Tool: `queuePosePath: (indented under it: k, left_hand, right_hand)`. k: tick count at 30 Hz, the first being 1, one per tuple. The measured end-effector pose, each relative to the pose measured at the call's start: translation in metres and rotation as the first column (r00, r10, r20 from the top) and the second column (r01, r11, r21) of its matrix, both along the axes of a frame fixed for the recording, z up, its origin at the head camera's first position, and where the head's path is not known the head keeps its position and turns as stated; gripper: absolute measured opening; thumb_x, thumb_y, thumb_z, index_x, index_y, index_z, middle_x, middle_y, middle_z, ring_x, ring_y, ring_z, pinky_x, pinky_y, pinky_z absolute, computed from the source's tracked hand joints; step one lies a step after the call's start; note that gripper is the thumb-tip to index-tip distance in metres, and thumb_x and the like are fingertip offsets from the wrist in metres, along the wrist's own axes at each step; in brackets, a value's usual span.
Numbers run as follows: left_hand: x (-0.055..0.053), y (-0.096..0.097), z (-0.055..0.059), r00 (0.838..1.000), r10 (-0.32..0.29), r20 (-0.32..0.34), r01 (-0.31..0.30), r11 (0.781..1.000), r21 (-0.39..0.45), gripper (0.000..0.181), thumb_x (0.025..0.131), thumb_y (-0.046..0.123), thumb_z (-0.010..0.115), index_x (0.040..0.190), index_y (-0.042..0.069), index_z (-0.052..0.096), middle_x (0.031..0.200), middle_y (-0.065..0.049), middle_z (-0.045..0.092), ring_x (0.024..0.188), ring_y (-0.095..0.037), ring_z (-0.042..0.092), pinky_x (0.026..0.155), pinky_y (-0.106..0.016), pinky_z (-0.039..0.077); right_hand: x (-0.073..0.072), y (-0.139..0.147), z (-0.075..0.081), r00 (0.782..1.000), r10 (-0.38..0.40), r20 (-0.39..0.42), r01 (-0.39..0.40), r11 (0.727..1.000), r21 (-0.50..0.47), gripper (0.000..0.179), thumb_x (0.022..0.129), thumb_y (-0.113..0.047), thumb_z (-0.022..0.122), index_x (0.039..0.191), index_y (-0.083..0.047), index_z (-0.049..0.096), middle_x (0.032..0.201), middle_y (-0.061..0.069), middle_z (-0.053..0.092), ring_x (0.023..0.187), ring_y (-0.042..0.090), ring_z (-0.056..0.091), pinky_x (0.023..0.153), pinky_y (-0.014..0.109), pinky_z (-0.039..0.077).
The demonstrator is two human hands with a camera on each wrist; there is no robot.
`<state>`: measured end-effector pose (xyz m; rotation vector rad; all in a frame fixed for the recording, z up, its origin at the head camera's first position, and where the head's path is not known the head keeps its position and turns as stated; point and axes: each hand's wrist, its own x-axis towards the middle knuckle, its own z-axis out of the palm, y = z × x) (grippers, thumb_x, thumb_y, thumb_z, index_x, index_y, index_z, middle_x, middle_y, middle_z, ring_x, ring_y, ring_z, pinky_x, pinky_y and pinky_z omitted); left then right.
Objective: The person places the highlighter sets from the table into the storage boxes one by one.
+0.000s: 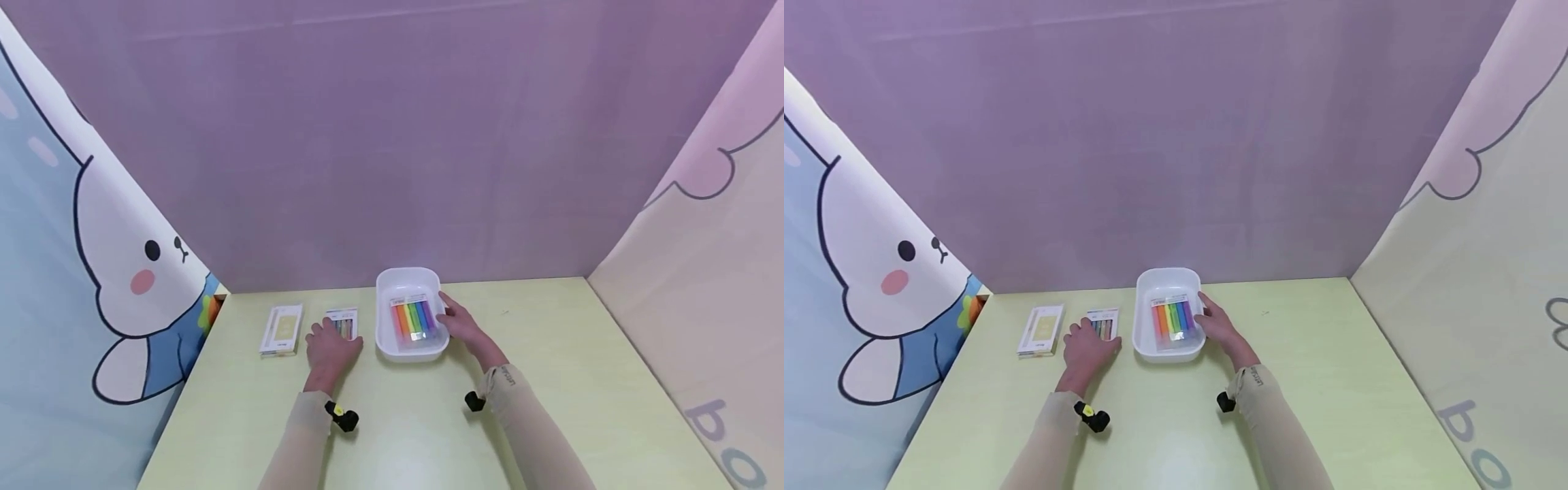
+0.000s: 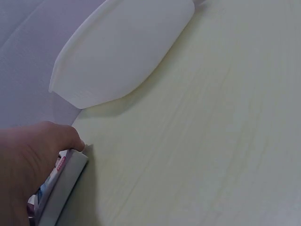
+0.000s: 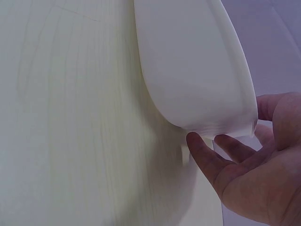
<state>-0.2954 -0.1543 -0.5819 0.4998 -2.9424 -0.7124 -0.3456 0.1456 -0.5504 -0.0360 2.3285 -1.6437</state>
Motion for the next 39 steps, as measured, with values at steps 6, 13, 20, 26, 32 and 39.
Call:
queuePosePath:
  k: [6, 13, 20, 26, 32, 39]
  left_hand:
    - [-0.002, -0.002, 0.012, 1.0, -0.019, 0.025, 0.018, 0.999, 0.034, 0.102, 0.071, 0.058, 0.074, 0.137, -0.008, 0.034, 0.123, -0.033, 0.042, 0.11, -0.052, 0.044, 0.087, -0.061, 0.044]
    - [-0.005, 0.0, 0.022, 0.999, -0.014, 0.05, 0.012, 0.999, 0.042, 0.101, 0.07, 0.059, 0.072, 0.135, -0.009, 0.035, 0.123, -0.034, 0.042, 0.109, -0.052, 0.044, 0.085, -0.06, 0.044]
    - [0.003, 0.004, 0.027, 0.999, -0.022, 0.025, 0.022, 1.0, 0.019, 0.101, 0.07, 0.062, 0.069, 0.131, -0.011, 0.038, 0.117, -0.033, 0.045, 0.104, -0.051, 0.047, 0.08, -0.059, 0.046]
    - [0.011, 0.008, 0.039, 1.0, -0.021, -0.02, 0.021, 1.0, -0.001, 0.099, 0.07, 0.063, 0.069, 0.128, -0.011, 0.04, 0.113, -0.031, 0.046, 0.098, -0.049, 0.049, 0.076, -0.058, 0.047]
    - [0.015, 0.017, 0.052, 0.998, -0.037, -0.043, 0.035, 0.999, -0.034, 0.097, 0.07, 0.064, 0.07, 0.125, -0.01, 0.041, 0.109, -0.03, 0.047, 0.093, -0.047, 0.051, 0.07, -0.055, 0.049]
    - [0.009, 0.032, 0.072, 0.996, -0.038, -0.075, 0.034, 0.998, -0.059, 0.095, 0.069, 0.065, 0.069, 0.123, -0.008, 0.042, 0.107, -0.028, 0.047, 0.092, -0.046, 0.052, 0.068, -0.054, 0.051]
  right_hand:
    - [-0.002, 0.001, 0.004, 1.0, 0.011, -0.021, -0.011, 1.0, -0.002, 0.063, 0.1, -0.013, 0.05, 0.156, -0.022, 0.022, 0.147, 0.027, 0.037, 0.131, 0.041, 0.041, 0.098, 0.049, 0.043]
    - [-0.005, 0.003, 0.004, 0.999, 0.007, -0.036, -0.007, 1.0, -0.001, 0.064, 0.099, -0.015, 0.052, 0.156, -0.022, 0.024, 0.144, 0.026, 0.04, 0.126, 0.039, 0.045, 0.092, 0.046, 0.047]
    - [-0.001, 0.005, -0.005, 0.999, -0.01, -0.031, 0.01, 1.0, 0.012, 0.062, 0.099, -0.014, 0.052, 0.155, -0.022, 0.027, 0.143, 0.027, 0.042, 0.124, 0.038, 0.048, 0.09, 0.044, 0.049]
    - [0.003, 0.001, -0.005, 0.999, -0.014, -0.039, 0.014, 1.0, 0.007, 0.062, 0.099, -0.012, 0.05, 0.155, -0.021, 0.026, 0.146, 0.027, 0.038, 0.13, 0.041, 0.042, 0.099, 0.05, 0.042]
    - [0.005, 0.002, -0.004, 0.999, -0.015, -0.039, 0.016, 1.0, 0.012, 0.062, 0.099, -0.011, 0.05, 0.155, -0.02, 0.026, 0.146, 0.027, 0.038, 0.131, 0.042, 0.039, 0.102, 0.052, 0.039]
    - [-0.001, 0.002, -0.001, 0.999, -0.003, -0.035, 0.003, 1.0, 0.013, 0.064, 0.098, -0.009, 0.052, 0.155, -0.022, 0.025, 0.146, 0.027, 0.038, 0.132, 0.041, 0.04, 0.102, 0.051, 0.039]
